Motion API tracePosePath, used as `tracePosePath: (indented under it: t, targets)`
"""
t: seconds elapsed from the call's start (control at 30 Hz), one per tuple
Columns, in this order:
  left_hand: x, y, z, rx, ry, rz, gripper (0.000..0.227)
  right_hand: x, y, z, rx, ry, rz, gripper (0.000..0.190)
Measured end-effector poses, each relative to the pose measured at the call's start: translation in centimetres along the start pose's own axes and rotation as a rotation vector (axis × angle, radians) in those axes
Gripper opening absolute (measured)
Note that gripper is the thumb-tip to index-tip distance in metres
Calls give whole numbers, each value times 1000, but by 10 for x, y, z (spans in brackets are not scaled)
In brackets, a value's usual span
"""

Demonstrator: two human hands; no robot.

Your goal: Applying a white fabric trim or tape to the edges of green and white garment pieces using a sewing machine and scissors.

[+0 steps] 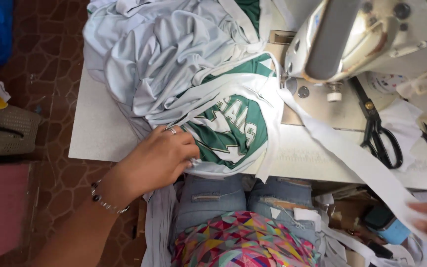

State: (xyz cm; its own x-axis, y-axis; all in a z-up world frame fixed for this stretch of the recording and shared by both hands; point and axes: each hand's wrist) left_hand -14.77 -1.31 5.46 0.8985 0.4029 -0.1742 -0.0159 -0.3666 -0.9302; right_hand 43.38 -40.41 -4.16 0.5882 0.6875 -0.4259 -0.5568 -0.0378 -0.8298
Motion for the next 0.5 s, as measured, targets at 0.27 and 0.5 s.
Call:
tracePosePath:
  t: [0.27, 0.5]
  targets:
    - [40, -39, -94, -740, 635, 92, 17, -81, 65, 336, 164, -1029, -90, 40]
    - [74, 13, -52, 130, -99, -100, 65, -61, 73, 325, 74, -1207, -22, 20]
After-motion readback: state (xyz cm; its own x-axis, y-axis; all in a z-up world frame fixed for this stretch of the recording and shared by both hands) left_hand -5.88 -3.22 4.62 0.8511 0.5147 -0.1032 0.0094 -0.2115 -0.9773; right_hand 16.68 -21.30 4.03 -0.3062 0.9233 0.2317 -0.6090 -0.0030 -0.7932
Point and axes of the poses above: each hand's wrist, its own x-axis towards the middle knuckle, its own y-axis out of the palm, z = x × y, and after that the axes turned 1 degree about -y, right-handed
